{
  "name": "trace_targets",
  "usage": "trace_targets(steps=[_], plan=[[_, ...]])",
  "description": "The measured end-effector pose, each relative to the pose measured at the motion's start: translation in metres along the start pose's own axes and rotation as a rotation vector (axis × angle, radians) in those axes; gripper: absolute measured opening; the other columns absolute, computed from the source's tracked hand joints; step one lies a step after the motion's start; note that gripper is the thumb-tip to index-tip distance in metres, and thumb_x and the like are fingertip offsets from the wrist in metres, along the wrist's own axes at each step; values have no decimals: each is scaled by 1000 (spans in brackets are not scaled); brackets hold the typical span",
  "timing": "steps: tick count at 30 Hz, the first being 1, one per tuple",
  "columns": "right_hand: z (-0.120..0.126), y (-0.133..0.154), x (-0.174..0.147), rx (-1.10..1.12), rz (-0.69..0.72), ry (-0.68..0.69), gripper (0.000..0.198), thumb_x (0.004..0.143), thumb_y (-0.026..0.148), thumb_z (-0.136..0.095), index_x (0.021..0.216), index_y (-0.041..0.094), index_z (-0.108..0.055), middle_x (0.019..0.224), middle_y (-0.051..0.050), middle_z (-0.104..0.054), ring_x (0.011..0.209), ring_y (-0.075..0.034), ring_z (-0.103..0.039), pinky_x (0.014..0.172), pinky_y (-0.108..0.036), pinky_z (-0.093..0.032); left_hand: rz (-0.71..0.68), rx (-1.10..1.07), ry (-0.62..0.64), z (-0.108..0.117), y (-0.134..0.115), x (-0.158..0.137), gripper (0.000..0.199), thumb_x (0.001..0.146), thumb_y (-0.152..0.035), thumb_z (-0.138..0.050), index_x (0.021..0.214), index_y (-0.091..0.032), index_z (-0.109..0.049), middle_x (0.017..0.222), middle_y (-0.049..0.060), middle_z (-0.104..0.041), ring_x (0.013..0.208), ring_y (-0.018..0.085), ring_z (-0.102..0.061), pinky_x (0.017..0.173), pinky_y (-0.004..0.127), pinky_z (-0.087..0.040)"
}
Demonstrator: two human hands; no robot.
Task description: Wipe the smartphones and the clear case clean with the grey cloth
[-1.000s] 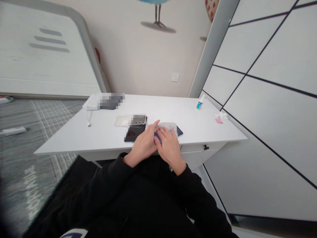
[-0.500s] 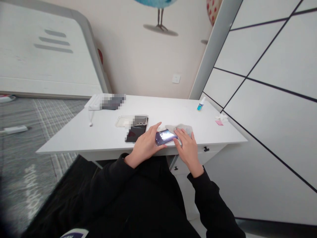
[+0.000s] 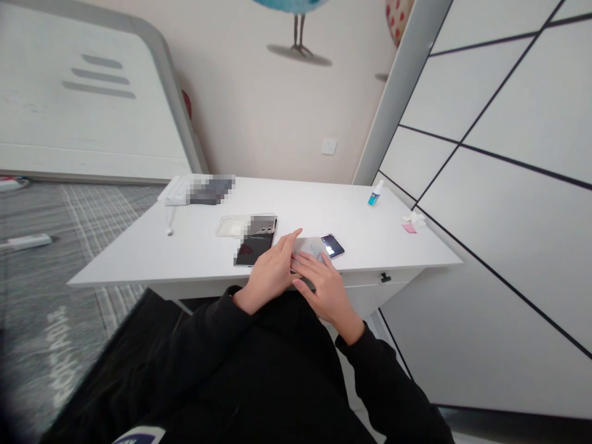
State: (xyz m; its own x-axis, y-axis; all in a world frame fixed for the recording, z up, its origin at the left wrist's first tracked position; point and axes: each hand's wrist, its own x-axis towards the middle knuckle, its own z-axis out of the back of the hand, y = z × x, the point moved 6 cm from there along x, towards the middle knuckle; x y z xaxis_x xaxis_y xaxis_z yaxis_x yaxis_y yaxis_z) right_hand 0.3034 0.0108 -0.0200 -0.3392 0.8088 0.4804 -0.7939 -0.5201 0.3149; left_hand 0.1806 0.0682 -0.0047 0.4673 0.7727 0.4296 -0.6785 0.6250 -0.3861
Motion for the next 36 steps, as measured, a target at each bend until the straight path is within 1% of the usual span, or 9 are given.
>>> trace_targets(steps=[5,9,12,16,21,24,28,32,36], plan=[[15,-36,-6,-58,-92,-94,43,110,46,-39,141,31,-65,148,-5,-64,143,-25,-55,125,-57,-30,-18,-10,-1,1,0,1,85,89,-43,-75,156,-21,-27,149,15,-56,133,31,-61,103,40,-55],[22,-55,0,-122,-192,-132,49,110,50,-36,146,27,-61,152,-9,-60,147,-30,-50,124,-64,-27,-24,-13,-7,0,0,2,87,87,-46,-79,154,-20,-31,148,15,-58,133,31,-61,103,41,-55],[14,-52,17,-140,-210,-99,57,108,57,-37,149,22,-58,153,-14,-58,147,-35,-49,123,-68,-25,-23,-17,-10,0,0,2,85,86,-45,-79,153,-19,-33,149,14,-57,133,31,-61,104,41,-55],[-7,-24,38,-107,-145,-18,64,107,62,-35,150,20,-57,153,-13,-58,148,-31,-49,125,-60,-28,4,-24,-12,1,1,3,75,91,-33,-71,153,-19,-33,151,13,-55,128,27,-65,100,37,-57],[-11,0,23,-60,-84,23,68,106,66,-34,152,21,-55,157,-11,-52,149,-29,-47,126,-57,-30,23,-3,-1,1,2,-1,83,89,-35,-73,157,-20,-28,159,16,-45,127,29,-66,94,39,-60],[1,-9,7,-54,-85,19,58,108,61,-34,147,27,-60,154,-6,-57,147,-26,-51,125,-55,-32,20,16,-5,1,2,-1,84,88,-36,-74,157,-20,-28,159,16,-45,126,31,-66,92,39,-60],[19,-45,1,-101,-169,-62,51,109,54,-35,146,29,-61,151,-7,-61,145,-29,-52,122,-61,-35,-2,19,-21,2,1,-1,83,89,-48,-74,155,-18,-33,154,16,-52,123,32,-67,90,39,-59],[25,-71,3,-155,-253,-198,55,107,54,-40,147,22,-60,150,-16,-60,145,-38,-51,119,-69,-32,-72,0,-2,4,-1,-1,61,94,-48,-70,144,-21,-49,142,10,-64,116,28,-70,88,35,-58],[25,-66,-2,-125,-225,-309,51,107,48,-42,145,20,-60,146,-14,-64,143,-32,-53,120,-58,-39,-99,-32,12,4,-2,-1,36,101,-50,-58,125,-24,-63,128,5,-74,108,24,-74,84,30,-56]])
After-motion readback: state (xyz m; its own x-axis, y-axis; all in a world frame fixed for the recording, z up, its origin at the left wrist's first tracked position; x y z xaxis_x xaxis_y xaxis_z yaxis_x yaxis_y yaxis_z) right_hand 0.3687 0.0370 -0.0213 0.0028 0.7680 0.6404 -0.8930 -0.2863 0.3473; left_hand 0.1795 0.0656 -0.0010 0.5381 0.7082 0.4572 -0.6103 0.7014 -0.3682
